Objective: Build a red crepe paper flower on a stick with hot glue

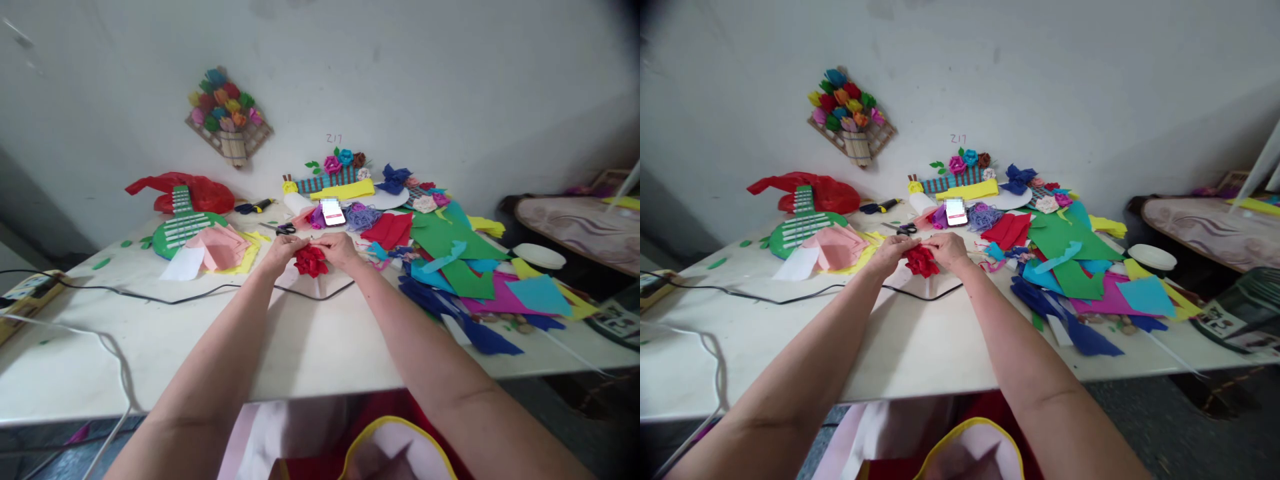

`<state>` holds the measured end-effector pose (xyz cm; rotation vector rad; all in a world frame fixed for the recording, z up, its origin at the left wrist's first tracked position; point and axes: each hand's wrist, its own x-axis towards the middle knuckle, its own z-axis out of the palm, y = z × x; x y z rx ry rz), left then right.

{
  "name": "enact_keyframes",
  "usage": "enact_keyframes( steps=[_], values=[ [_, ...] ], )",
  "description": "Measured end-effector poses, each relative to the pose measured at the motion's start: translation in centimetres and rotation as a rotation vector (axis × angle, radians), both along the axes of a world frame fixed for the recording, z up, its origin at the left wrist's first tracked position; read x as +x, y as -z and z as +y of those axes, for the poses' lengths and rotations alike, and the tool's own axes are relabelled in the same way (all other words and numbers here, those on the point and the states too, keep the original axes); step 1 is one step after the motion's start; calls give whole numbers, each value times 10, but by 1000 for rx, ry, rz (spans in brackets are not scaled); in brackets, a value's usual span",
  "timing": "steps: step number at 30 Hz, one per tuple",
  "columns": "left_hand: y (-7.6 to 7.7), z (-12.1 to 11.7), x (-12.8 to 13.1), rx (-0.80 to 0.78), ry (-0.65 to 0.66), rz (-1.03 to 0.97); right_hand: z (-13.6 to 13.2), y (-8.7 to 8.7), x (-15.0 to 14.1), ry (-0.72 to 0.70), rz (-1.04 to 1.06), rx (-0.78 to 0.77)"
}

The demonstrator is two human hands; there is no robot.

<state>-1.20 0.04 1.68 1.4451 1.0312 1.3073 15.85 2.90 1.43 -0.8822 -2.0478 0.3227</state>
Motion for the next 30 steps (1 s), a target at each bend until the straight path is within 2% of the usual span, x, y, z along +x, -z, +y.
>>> enact_keyframes(
  steps=[7,13,21,30],
  values=[
    [-1,1,-1,22,-5,34,0,1,1,-6,6,2],
    [0,2,-2,22,0,55,2,3,1,23,38,-77],
    [1,3,-1,0,5,61,3,1,7,-141,85,-174],
    [0,4,-1,13,-5,100,4,-5,12,-165,-54,-236]
  ],
)
